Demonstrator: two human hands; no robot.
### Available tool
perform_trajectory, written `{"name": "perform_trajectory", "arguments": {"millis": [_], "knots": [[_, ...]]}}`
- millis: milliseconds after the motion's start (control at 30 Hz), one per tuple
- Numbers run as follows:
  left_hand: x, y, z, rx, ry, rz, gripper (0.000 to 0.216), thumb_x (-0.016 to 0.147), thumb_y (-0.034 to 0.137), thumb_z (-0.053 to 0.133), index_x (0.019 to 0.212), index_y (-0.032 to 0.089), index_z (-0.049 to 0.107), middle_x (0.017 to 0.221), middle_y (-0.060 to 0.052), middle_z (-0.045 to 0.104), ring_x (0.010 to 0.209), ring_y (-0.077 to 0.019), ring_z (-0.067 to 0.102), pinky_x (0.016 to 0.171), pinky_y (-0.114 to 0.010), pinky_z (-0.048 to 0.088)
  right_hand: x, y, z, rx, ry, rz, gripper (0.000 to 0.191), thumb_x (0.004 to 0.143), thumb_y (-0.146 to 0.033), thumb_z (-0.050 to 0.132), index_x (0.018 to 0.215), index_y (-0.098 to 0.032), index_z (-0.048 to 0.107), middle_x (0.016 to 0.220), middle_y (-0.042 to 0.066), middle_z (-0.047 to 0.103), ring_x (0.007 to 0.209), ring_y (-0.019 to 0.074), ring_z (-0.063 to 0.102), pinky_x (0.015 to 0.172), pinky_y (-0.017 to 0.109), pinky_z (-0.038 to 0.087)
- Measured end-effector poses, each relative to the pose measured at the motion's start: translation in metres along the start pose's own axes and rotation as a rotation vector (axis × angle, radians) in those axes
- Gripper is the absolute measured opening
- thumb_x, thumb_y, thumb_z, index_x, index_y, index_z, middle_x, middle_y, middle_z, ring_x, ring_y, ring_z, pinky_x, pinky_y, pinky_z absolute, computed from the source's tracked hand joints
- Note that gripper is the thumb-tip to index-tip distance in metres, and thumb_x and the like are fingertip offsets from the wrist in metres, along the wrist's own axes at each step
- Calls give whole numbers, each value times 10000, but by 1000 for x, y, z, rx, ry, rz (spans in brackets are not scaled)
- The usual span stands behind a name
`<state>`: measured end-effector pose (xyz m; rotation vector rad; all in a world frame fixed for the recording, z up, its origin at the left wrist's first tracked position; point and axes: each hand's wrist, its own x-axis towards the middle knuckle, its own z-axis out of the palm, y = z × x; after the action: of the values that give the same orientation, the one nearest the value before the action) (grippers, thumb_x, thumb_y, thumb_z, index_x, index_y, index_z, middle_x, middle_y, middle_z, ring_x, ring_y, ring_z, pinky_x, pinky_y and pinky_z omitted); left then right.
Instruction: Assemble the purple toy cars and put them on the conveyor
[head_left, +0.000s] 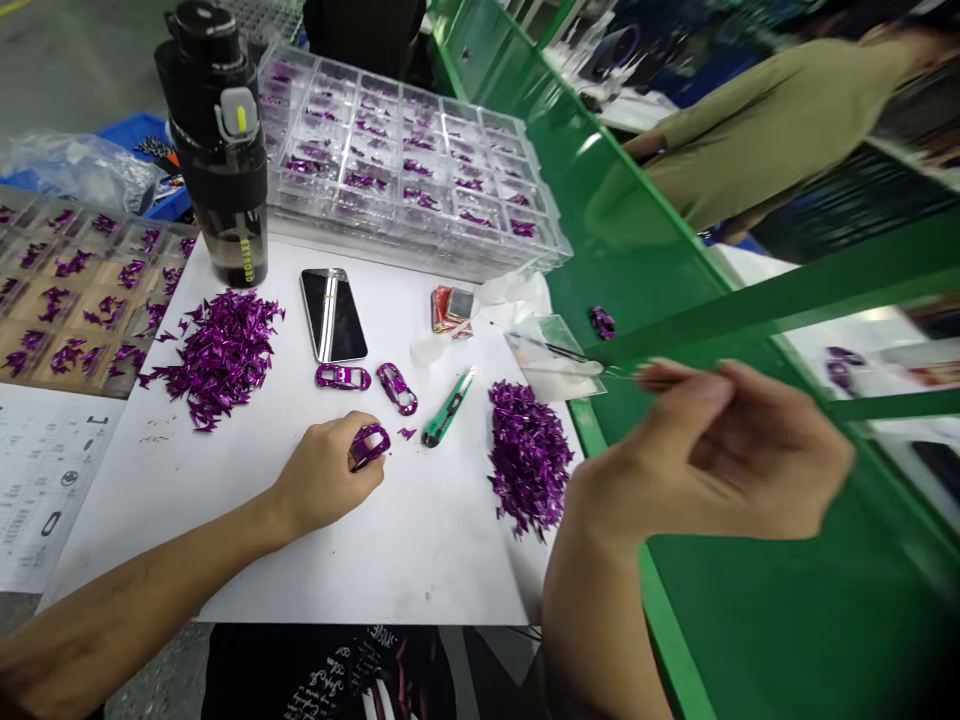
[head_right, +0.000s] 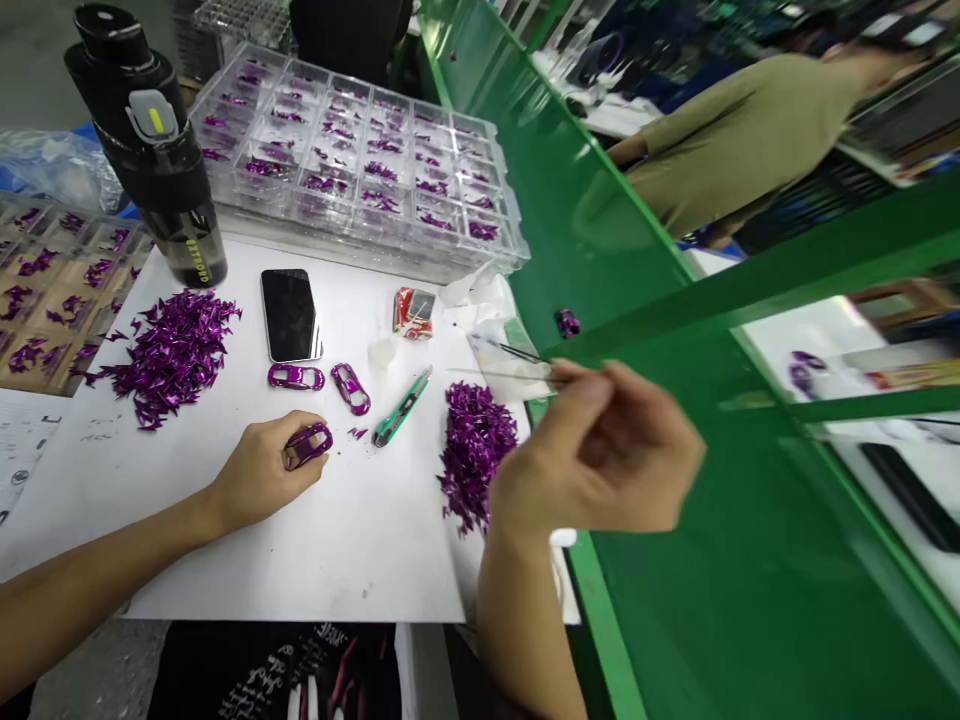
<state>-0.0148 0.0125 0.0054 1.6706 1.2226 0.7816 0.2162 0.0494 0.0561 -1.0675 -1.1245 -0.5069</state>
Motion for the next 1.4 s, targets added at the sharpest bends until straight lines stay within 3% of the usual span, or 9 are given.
{"name": "perform_trajectory", "arguments": {"millis": [67,200,300,467,667,800,933,1200,1400], "knots": [[0,0,1,11,5,30,166,807,131,600,952,200,643,696,31,601,590,-122,519,579,-248,436,23,29,-8,-163,103,-10,109,908,-216,680,963,-124,698,839,69,717,720,221,748,648,356,584],[0,1,4,45,22,59,183,794,97,588,934,203,641,733,22,617,629,-130,525,614,-259,435,41,78,-31,-444,-107,67,292,948,-362,615,1024,-89,685,883,152,719,814,290,740,757,429,565],[0,0,6,41,52,44,185,785,89,590,921,204,642,731,23,598,635,-135,513,618,-272,421,40,95,-39,-539,-232,119,402,989,-427,516,1106,-71,663,974,218,722,888,298,718,833,430,532],[0,-4,8,-3,102,72,212,793,103,611,976,198,660,894,-29,621,769,-173,583,697,-312,481,37,106,-32,-646,-372,145,495,976,-481,470,1054,-52,704,945,226,739,818,271,714,772,381,521],[-1,-10,7,-132,141,121,264,809,147,653,1068,185,686,1028,-68,561,831,-179,613,680,-305,549,14,66,-59,-701,-431,25,529,1012,-480,393,1093,-84,734,960,177,772,800,244,717,705,344,508],[-1,-10,5,-194,150,137,374,833,173,654,1203,220,685,1030,-53,529,761,-151,582,661,-303,562,-34,15,-109,-704,-494,-42,438,1011,-453,458,941,-139,754,760,98,761,672,184,691,630,282,483],[0,-10,3,-248,177,126,360,843,208,675,1200,239,708,1020,-40,498,796,-149,568,776,-334,567,-85,-17,-141,-689,-529,-37,416,1007,-430,497,812,-157,742,551,30,654,493,129,595,532,246,429],[-5,-4,0,-488,41,38,386,791,287,771,1173,251,726,1036,-31,554,1044,-208,639,1024,-411,509,-103,-22,-142,-711,-448,137,486,1021,-459,450,744,-152,704,529,34,616,495,126,569,511,247,374],[-8,4,-6,-741,-174,-95,406,765,311,822,1132,202,686,1152,-104,720,1188,-284,658,1008,-462,533,-100,-26,-139,-672,-446,261,461,987,-471,473,713,-165,682,520,29,598,492,132,559,518,250,382]]}}
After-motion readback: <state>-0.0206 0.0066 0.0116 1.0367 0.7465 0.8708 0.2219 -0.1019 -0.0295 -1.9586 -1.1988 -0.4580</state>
